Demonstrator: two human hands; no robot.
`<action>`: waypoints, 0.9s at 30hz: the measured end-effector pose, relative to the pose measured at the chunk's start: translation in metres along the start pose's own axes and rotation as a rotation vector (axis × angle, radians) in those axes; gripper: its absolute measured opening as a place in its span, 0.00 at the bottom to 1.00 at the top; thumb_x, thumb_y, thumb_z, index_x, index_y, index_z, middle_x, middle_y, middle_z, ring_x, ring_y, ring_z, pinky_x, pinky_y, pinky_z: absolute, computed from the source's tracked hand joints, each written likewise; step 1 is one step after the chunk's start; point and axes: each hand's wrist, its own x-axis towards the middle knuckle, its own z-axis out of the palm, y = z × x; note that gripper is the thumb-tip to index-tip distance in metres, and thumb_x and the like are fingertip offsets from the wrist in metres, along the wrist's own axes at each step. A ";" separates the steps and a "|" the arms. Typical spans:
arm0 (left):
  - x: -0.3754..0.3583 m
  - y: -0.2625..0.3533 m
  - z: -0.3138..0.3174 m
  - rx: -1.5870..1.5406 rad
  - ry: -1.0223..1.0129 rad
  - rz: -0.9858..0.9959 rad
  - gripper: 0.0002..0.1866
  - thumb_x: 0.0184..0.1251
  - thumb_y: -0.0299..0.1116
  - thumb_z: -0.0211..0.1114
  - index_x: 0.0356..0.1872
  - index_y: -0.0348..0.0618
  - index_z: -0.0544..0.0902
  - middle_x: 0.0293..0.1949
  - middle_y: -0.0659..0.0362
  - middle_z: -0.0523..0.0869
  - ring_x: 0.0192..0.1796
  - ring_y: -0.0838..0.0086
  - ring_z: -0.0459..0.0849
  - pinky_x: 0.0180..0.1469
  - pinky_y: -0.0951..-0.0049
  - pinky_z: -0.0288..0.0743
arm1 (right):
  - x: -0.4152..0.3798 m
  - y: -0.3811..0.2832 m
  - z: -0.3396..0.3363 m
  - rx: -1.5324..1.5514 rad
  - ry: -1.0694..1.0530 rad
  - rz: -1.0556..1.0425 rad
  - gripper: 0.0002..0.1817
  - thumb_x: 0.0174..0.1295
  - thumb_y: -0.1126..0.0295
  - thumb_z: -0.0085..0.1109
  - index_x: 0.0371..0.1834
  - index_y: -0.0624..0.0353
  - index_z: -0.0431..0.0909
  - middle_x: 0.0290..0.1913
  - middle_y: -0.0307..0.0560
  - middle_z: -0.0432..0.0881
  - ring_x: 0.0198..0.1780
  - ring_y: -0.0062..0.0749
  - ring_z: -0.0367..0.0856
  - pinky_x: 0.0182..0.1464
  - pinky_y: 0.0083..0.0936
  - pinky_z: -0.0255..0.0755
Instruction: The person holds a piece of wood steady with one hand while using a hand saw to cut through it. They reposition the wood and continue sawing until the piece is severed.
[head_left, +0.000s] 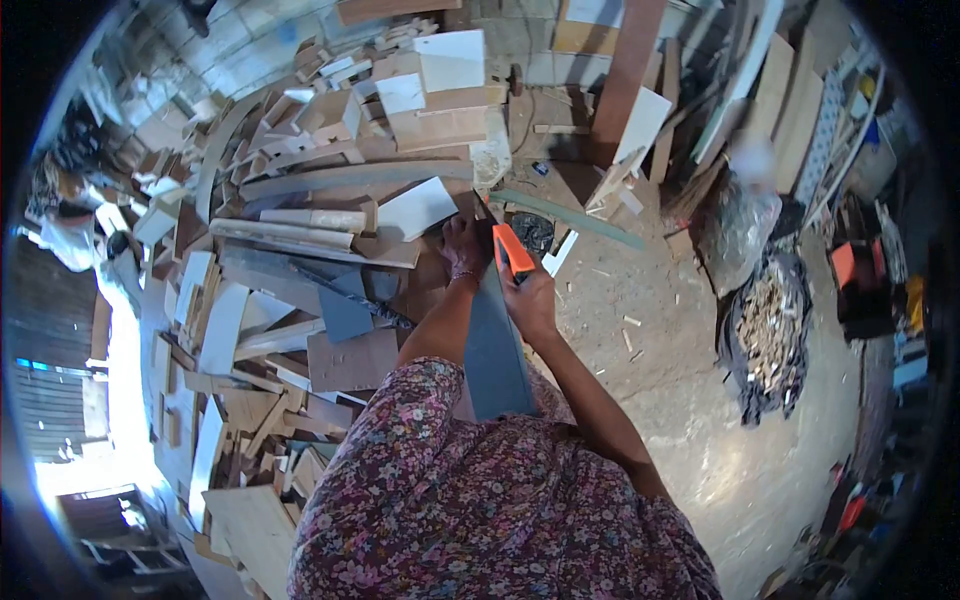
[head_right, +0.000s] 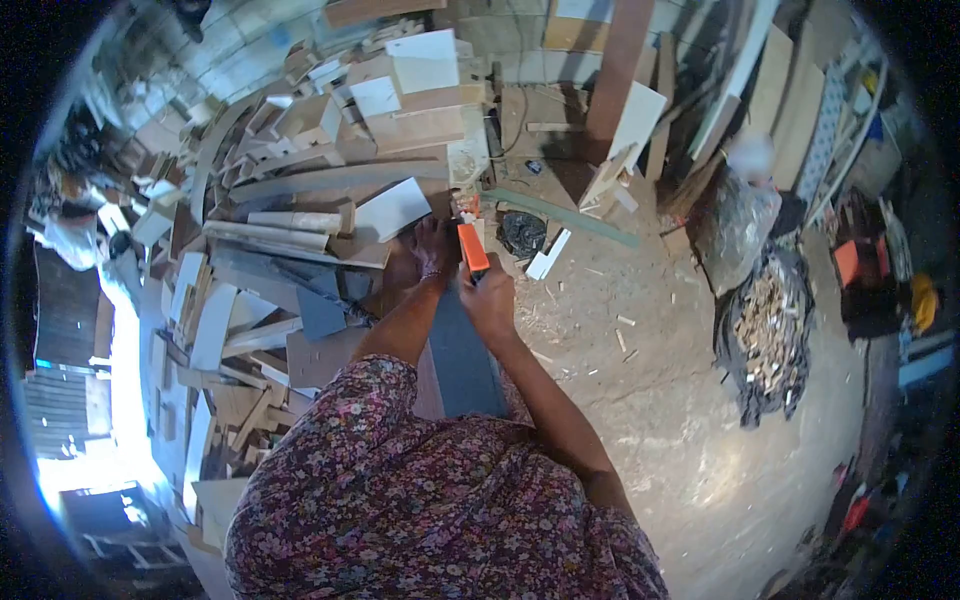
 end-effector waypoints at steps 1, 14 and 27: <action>0.003 -0.003 0.001 -0.006 0.007 -0.029 0.18 0.54 0.36 0.57 0.48 0.52 0.74 0.50 0.56 0.70 0.58 0.61 0.64 0.55 0.50 0.62 | -0.003 -0.016 -0.010 -0.004 -0.027 -0.012 0.11 0.54 0.68 0.58 0.33 0.66 0.72 0.21 0.62 0.76 0.28 0.56 0.79 0.24 0.38 0.69; 0.007 -0.021 0.041 -0.040 0.197 0.044 0.17 0.57 0.34 0.51 0.48 0.59 0.76 0.48 0.63 0.71 0.57 0.67 0.64 0.54 0.48 0.55 | -0.045 -0.040 -0.051 0.138 -0.113 0.233 0.08 0.56 0.73 0.57 0.29 0.67 0.71 0.21 0.45 0.74 0.24 0.20 0.70 0.26 0.25 0.66; 0.009 -0.024 0.035 0.056 0.080 0.076 0.20 0.51 0.39 0.59 0.48 0.56 0.76 0.50 0.61 0.71 0.58 0.64 0.64 0.54 0.49 0.57 | -0.020 -0.023 -0.030 0.093 -0.066 0.137 0.10 0.53 0.71 0.58 0.31 0.68 0.72 0.24 0.62 0.78 0.30 0.52 0.80 0.28 0.35 0.71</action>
